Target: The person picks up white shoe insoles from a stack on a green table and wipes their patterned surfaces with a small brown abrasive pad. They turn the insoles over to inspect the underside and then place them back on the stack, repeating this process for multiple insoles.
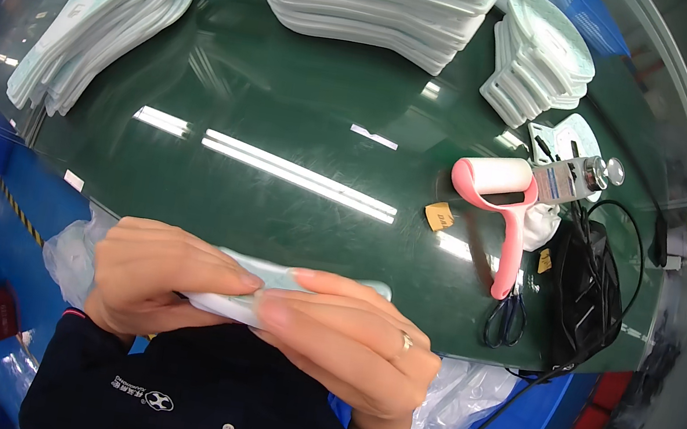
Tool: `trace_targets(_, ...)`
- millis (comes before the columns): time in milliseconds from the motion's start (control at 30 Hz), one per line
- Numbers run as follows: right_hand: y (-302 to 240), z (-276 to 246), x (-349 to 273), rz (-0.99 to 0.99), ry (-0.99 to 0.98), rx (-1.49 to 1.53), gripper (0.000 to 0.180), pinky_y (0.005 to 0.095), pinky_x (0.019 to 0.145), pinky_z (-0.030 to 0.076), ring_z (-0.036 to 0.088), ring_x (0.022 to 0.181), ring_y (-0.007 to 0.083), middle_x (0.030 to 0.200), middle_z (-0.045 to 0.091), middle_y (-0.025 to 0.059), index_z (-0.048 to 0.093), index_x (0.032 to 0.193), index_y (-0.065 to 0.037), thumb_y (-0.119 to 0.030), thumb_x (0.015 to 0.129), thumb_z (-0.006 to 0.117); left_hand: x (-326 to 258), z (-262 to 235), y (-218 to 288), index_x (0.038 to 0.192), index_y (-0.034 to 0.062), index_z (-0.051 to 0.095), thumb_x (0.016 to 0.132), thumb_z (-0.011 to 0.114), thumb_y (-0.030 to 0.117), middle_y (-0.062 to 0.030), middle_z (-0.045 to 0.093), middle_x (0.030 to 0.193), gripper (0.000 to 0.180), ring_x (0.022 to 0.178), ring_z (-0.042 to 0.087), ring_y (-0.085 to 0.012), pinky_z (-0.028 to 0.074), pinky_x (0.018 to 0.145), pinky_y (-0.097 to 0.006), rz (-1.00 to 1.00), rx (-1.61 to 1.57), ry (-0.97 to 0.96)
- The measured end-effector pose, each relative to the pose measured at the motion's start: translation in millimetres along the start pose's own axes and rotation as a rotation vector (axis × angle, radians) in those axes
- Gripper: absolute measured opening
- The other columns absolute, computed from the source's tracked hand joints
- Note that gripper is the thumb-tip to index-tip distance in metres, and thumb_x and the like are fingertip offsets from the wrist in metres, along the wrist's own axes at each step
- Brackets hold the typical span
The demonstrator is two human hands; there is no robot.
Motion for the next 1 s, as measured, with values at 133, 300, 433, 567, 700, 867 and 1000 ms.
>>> trace_targets(133, -10.6, -13.3, 0.0, -0.048, 0.103, -0.147, 0.069, 0.0441, 0.093, 0.028, 0.055, 0.089, 0.0257, 0.079, 0.062, 0.0075, 0.039, 0.115, 0.001, -0.039, 0.065, 0.064, 5.4, -8.3, 21.9, 0.076, 0.0007, 0.061, 0.063, 0.064, 0.004, -0.0091, 0.063, 0.066, 0.014, 0.059, 0.062, -0.0183, 0.048, 0.049, -0.024, 0.163, 0.145, 0.142)
trace_targets(300, -0.7, 5.3, -0.8, 0.126, 0.321, -0.31, 0.1, 0.0423, 0.094, 0.027, 0.044, 0.103, 0.0314, 0.091, 0.052, 0.0145, 0.021, 0.123, 0.013, -0.065, 0.067, 0.048, 2.1, -6.9, 27.6, 0.079, -0.0016, 0.061, 0.064, 0.059, 0.007, -0.0113, 0.062, 0.072, 0.018, 0.064, 0.062, -0.0183, 0.05, 0.055, -0.026, 0.23, 0.252, 0.143)
trace_targets(433, -9.3, 10.8, 7.8, 0.081, 0.319, -0.479, 0.097, 0.0418, 0.093, 0.029, 0.044, 0.1, 0.0299, 0.09, 0.05, 0.0132, 0.02, 0.122, 0.015, -0.059, 0.067, 0.048, 1.8, -6.8, 32.6, 0.081, -0.0016, 0.061, 0.063, 0.059, 0.007, -0.0121, 0.062, 0.076, 0.021, 0.068, 0.062, -0.0181, 0.051, 0.056, -0.025, 0.176, 0.205, 0.116)
trace_targets(567, 2.0, 0.5, 5.3, 0.139, 0.273, -0.329, 0.075, 0.0421, 0.093, 0.026, 0.046, 0.094, 0.0282, 0.086, 0.052, 0.0158, 0.023, 0.121, 0.014, -0.042, 0.076, 0.046, -1.2, -11.0, 30.4, 0.081, -0.0005, 0.061, 0.065, 0.059, 0.007, -0.0138, 0.063, 0.075, 0.017, 0.067, 0.063, -0.0197, 0.05, 0.057, -0.027, 0.256, 0.161, 0.093)
trace_targets(700, 23.9, -14.5, -4.2, 0.276, 0.467, -0.108, 0.054, 0.0395, 0.09, 0.027, 0.047, 0.093, 0.0253, 0.074, 0.055, 0.0136, 0.028, 0.12, 0.012, -0.029, 0.085, 0.032, -4.4, -14.5, 25.5, 0.077, -0.001, 0.061, 0.066, 0.059, 0.006, -0.015, 0.063, 0.071, 0.014, 0.064, 0.063, -0.0205, 0.051, 0.058, -0.028, 0.262, 0.067, 0.113)
trace_targets(867, 75.7, -12.4, -24.4, 0.572, 0.405, 0.006, 0.034, 0.0329, 0.081, 0.037, 0.052, 0.09, 0.0222, 0.078, 0.058, 0.0126, 0.044, 0.112, 0.006, -0.012, 0.085, 0.035, -19.3, -32.1, 7.0, 0.079, -0.0018, 0.061, 0.066, 0.061, 0.003, -0.0177, 0.062, 0.073, 0.015, 0.064, 0.062, -0.0234, 0.051, 0.061, -0.029, 0.214, -0.132, 0.29)
trace_targets(1000, 99.2, -1.1, -53.0, 0.746, 0.104, -0.131, 0.032, 0.0296, 0.077, 0.041, 0.055, 0.088, 0.0181, 0.089, 0.059, 0.0127, 0.051, 0.106, 0.0, 0.0, 0.075, 0.05, -31.4, -51.7, -14.5, 0.085, 0.0003, 0.05, 0.071, 0.065, 0.01, -0.0162, 0.06, 0.076, 0.022, 0.069, 0.061, -0.025, 0.051, 0.064, -0.033, 0.071, -0.411, 0.548)
Point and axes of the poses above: each hand's wrist, its own x-axis towards the middle knuckle, its own z-axis out of the palm, y = z × x, the point moved 9 cm from there along x, towards the middle knuckle
